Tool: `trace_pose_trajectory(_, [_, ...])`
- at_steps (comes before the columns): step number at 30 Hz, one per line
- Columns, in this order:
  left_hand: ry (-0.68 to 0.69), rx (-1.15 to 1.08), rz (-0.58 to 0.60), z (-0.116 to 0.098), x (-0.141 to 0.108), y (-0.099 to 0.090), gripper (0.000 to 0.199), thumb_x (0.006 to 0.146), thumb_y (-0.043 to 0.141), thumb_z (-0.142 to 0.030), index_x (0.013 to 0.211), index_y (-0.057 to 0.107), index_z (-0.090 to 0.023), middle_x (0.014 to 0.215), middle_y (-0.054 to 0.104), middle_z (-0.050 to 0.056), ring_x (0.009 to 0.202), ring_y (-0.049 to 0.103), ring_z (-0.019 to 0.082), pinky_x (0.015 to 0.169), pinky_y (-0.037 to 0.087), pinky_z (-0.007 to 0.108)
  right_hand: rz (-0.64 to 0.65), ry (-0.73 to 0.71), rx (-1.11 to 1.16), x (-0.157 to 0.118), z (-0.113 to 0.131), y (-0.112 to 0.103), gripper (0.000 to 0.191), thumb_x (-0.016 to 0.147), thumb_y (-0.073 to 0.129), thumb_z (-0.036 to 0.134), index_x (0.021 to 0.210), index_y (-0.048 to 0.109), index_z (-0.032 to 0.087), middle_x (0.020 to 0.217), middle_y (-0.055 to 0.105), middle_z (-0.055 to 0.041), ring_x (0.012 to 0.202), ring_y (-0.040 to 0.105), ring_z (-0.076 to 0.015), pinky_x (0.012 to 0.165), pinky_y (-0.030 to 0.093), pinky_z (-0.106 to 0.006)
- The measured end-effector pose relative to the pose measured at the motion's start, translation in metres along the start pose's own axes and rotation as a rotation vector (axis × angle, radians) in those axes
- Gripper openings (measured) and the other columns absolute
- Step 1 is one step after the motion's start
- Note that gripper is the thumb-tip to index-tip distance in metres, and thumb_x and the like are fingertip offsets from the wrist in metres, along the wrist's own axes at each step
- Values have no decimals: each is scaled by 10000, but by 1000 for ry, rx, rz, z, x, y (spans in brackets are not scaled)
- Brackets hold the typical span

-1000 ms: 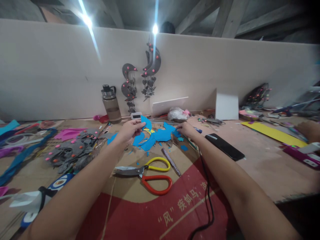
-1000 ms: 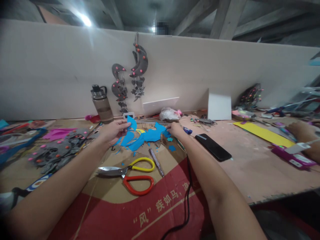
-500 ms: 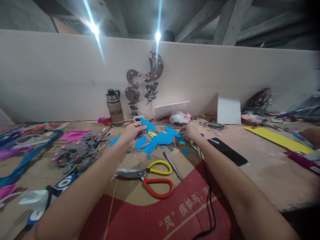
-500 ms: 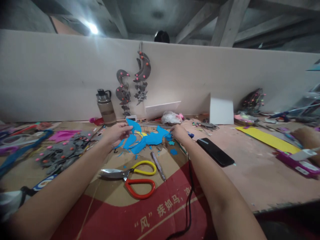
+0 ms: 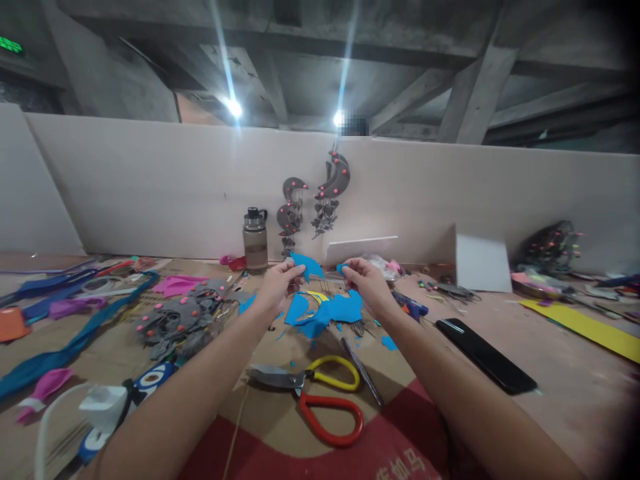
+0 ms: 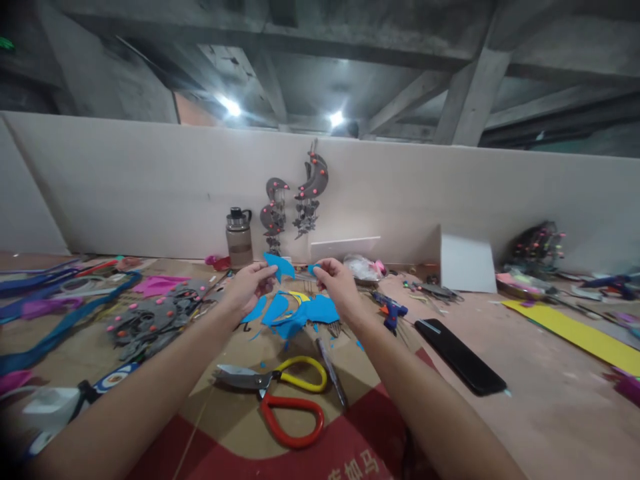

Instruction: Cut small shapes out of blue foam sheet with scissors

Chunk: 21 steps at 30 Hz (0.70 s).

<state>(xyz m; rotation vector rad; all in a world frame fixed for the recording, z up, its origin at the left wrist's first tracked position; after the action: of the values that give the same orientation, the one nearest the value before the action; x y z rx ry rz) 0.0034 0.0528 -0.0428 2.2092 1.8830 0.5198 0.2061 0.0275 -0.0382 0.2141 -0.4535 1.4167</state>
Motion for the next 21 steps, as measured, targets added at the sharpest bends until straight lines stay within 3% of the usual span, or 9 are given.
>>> trace_pose_trajectory(4, [91,43,-17,-4,4,-6,375,584,836,-404,721,600,-146,582,531,-43,505,461,55,494,338,187,56,22,192,4,17,27,340,636,749,442,785,581,186,587,522,58,518,466,-93,502,382,-228])
trace_pose_trajectory(9, [147,99,-53,-15,1,-11,374,641,798,-456,817,638,-167,742,660,11,634,609,120,573,461,231,74,-15,248,15,30,58,279,647,740,400,748,602,180,589,533,53,522,447,-88,503,358,-227])
trace_pose_trajectory(12, [160,113,-31,-19,-3,-9,398,666,775,-490,870,621,-185,732,681,20,607,639,148,524,464,244,63,-30,281,19,29,71,276,640,737,402,754,607,187,603,537,50,535,460,-95,505,356,-231])
trace_pose_trajectory(17, [186,102,-28,-18,-4,-7,389,691,768,-456,916,609,-181,723,680,19,615,659,147,531,492,235,23,-36,295,18,20,70,281,677,704,425,795,592,196,644,533,47,548,459,-97,534,393,-242])
trace_pose_trajectory(21, [163,112,-31,-19,-5,-6,346,741,721,-452,922,583,-191,734,677,18,597,665,150,512,499,237,34,-33,336,16,21,61,296,695,673,446,807,513,224,692,546,43,622,557,-132,602,489,-277])
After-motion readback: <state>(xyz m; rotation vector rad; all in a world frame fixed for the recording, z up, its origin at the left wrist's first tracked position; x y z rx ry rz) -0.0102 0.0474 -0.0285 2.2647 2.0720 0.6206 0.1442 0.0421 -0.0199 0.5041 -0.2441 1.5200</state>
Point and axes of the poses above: each hand's wrist, its own x-axis towards the middle knuckle, its own y-axis out of the palm, z = x × y, the point moved 2 cm from there along x, towards the middle knuckle
